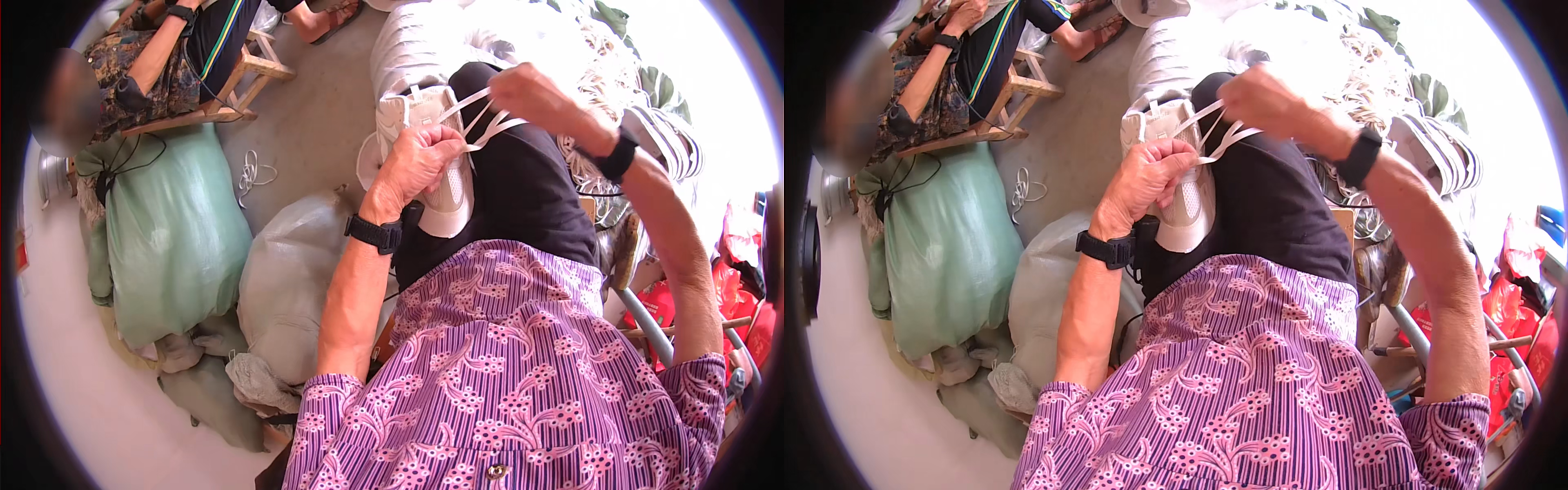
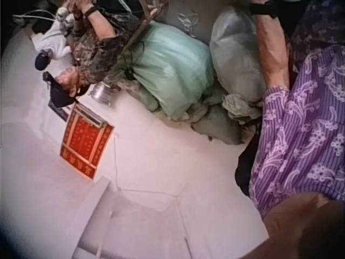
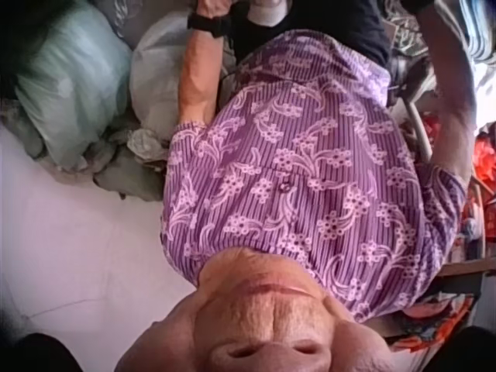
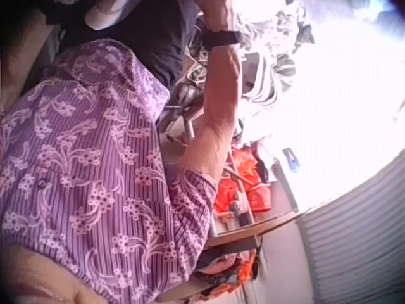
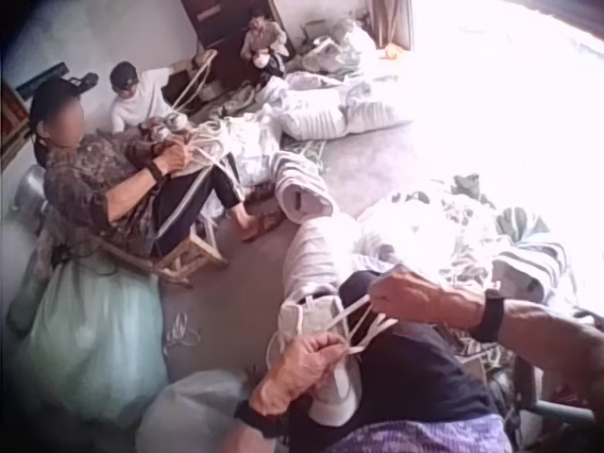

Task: Lacing a pair of white athletic shoes in a factory setting.

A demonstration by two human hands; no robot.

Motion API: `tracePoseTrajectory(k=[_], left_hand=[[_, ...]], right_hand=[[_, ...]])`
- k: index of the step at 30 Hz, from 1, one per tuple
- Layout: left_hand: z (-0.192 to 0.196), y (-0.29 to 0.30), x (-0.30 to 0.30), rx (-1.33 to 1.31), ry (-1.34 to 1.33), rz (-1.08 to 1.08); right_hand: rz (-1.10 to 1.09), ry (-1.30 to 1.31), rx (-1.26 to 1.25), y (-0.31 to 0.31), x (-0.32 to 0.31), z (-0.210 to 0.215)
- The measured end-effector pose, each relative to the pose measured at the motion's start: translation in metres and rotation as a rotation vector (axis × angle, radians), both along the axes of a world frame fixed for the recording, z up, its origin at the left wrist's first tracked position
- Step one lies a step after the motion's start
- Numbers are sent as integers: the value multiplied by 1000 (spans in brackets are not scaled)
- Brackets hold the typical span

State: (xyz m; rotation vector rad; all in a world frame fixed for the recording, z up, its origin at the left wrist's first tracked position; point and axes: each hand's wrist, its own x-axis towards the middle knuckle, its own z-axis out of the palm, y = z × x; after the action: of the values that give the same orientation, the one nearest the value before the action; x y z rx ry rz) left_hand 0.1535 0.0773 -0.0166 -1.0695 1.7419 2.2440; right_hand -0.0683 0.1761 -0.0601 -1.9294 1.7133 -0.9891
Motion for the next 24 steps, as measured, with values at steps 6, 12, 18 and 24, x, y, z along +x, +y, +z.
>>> tracePoseTrajectory(k=[6, 12, 18, 24], left_hand=[[1, 1, 0, 14, 35, -10], [3, -1, 1, -107, -26, -114], [5, -3, 7, 42, 50, 9], [5, 0, 6, 25, 68, 22]], right_hand=[[-653, 110, 268, 68, -156, 61], [-568, 117, 26, 51, -94, 27], [-22, -136, 338, 2, 28, 39], [-9, 196, 150, 5, 23, 12]])
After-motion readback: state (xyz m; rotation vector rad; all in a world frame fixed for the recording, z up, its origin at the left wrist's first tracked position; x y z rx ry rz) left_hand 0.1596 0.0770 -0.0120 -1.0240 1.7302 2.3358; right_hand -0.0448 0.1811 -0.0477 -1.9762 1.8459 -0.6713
